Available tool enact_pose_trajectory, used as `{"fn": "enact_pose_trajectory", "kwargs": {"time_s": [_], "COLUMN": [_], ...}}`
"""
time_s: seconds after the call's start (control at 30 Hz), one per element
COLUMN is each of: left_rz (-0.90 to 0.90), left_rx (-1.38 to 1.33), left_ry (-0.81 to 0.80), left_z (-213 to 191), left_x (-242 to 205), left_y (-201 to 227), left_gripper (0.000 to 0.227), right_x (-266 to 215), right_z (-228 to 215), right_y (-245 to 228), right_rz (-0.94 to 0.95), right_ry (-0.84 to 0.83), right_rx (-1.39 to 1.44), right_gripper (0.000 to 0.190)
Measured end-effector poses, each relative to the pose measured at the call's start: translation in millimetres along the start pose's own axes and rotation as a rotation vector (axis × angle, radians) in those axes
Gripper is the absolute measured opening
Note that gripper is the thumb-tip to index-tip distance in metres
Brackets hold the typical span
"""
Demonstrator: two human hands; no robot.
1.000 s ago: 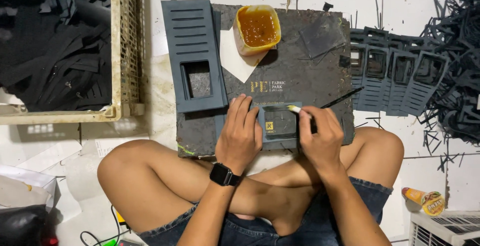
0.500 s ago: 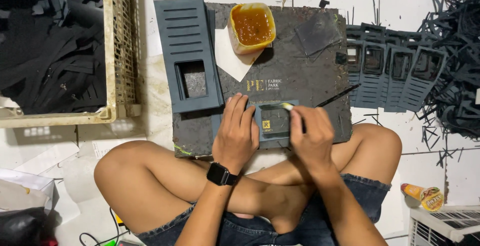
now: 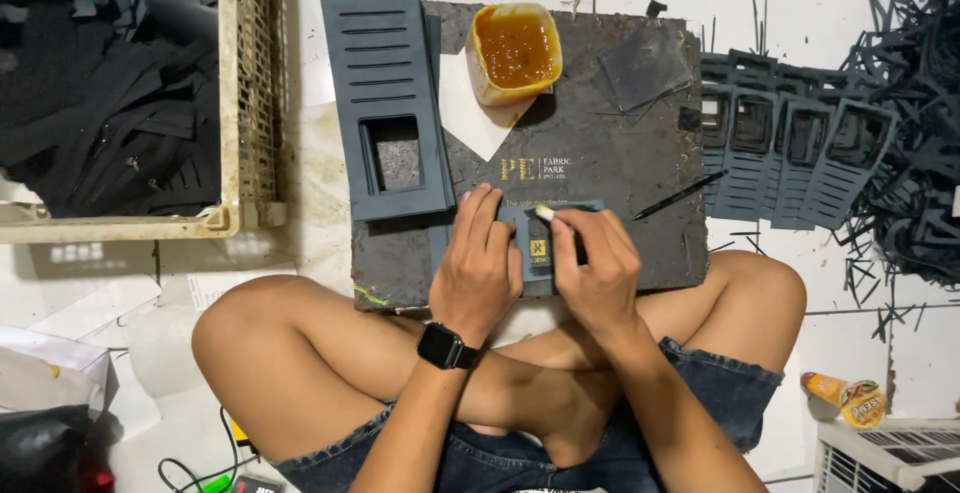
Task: Applying glue to the edges of small grey components using a stick applicator
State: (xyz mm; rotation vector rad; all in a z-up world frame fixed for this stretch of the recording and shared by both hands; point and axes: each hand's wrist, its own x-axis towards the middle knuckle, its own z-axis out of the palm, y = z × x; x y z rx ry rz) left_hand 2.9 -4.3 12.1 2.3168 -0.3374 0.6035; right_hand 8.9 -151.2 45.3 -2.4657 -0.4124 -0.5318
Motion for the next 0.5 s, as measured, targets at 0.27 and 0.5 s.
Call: {"fn": "enact_pose_trajectory", "kwargs": {"time_s": [0.27, 0.5], "left_rz": [-0.008, -0.017], "left_rx": [-0.001, 0.019], "left_ry": [0.014, 0.011], "left_z": [-2, -3], "left_x": [0, 1], "left_y": [0, 1], "left_gripper": [0.005, 0.003], "right_x": [5, 7], "right_z": [0, -9], "right_y": [-9, -6], "right_rz": [-0.040, -0.070], "right_ry": [-0.066, -0.110], "right_rx": [0.072, 0.060], "right_gripper": [0.006, 0.002]}}
